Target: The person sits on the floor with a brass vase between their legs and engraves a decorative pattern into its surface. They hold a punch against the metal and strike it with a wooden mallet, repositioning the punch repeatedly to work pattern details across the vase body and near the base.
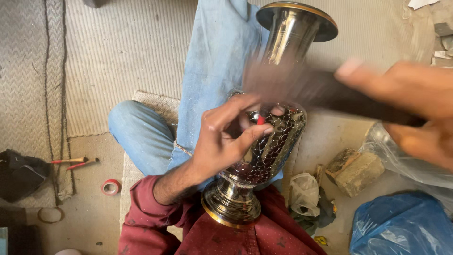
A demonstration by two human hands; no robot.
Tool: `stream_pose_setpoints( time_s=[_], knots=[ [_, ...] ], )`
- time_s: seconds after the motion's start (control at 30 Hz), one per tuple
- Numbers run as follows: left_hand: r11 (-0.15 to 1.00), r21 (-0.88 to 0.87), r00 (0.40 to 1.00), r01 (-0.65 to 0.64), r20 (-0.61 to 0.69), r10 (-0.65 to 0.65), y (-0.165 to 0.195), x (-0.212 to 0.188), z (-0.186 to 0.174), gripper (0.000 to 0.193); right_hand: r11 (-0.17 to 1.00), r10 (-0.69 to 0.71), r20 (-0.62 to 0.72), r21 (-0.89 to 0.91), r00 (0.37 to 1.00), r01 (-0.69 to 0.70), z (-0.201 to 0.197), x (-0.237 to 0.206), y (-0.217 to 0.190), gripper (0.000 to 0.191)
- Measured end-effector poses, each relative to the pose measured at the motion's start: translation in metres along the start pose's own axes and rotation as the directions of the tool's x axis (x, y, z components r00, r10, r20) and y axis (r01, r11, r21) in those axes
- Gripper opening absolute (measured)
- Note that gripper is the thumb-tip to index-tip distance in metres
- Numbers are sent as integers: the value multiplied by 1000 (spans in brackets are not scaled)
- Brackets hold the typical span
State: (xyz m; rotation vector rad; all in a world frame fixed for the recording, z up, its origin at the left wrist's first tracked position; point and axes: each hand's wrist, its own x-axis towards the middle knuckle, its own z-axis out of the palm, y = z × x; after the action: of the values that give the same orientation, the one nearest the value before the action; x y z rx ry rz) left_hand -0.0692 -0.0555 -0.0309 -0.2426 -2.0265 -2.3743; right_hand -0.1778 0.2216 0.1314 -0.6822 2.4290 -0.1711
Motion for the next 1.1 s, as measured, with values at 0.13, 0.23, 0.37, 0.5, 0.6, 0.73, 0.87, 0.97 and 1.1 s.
stream_pose_setpoints(
  time_s=[0.13,0.23,0.37,0.5,0.6,0.73,0.87,0.97,1.1],
  knots=[
    [996,-86,987,26,162,-11,1,6,-6,50,990,-9,-269,132,963,46,35,-38,28,88],
    [995,-43,971,-91,218,98,2,6,-12,50,961,227,-229,209,947,-180,62,-56,49,84],
    [985,-54,960,-162,221,170,1,9,-11,48,888,342,-49,344,938,-305,74,-64,55,68],
    [973,-231,977,7,210,43,1,10,-9,48,985,163,-120,74,979,-155,60,-62,32,80],
    [980,-181,986,84,157,-56,3,4,-15,46,998,46,-294,51,955,-33,51,-51,12,84],
    [995,-96,989,-3,147,17,-1,2,-16,48,992,-4,-167,-122,986,-16,38,-40,10,88],
    [996,-79,979,-30,197,45,-5,6,-16,50,994,99,-236,65,967,-86,46,-35,27,87],
    [993,-105,974,-59,214,81,-5,5,-17,44,969,224,-193,146,955,-197,52,-36,30,87],
    [992,-122,972,-20,229,48,-6,3,-18,44,978,178,-249,155,952,-142,45,-23,12,86]
  ],
)
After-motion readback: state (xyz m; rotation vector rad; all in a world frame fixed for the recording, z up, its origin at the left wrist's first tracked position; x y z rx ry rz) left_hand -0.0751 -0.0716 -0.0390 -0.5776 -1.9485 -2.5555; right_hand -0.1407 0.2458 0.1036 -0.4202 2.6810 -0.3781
